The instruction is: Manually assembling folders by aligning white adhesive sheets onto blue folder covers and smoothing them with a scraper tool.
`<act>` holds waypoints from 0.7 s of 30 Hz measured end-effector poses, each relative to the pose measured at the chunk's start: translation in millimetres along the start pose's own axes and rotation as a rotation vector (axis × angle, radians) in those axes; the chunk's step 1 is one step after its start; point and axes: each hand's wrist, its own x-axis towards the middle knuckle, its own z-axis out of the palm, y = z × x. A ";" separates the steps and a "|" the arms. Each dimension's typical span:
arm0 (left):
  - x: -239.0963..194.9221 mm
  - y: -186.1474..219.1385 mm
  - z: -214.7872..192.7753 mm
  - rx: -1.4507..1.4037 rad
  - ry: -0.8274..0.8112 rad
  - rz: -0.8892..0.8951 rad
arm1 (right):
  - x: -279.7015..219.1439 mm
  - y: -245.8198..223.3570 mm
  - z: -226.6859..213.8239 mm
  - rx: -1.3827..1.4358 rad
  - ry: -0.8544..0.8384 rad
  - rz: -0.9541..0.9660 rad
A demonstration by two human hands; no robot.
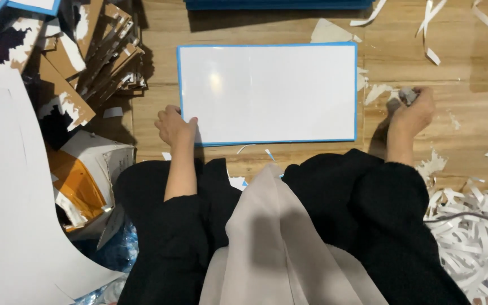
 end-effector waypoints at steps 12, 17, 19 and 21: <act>-4.9 15.0 37.8 0.334 -0.190 0.383 | -46.9 -48.2 58.7 -0.283 -0.317 -0.166; -10.4 24.3 21.3 0.393 -0.202 0.370 | -34.0 -47.7 52.7 -0.269 -0.364 -0.145; -11.4 25.9 17.1 0.379 -0.190 0.366 | -46.2 -50.8 46.4 -0.274 -0.345 -0.140; -12.2 26.8 14.8 0.364 -0.150 0.359 | -63.8 -53.1 42.8 -0.344 -0.404 -0.077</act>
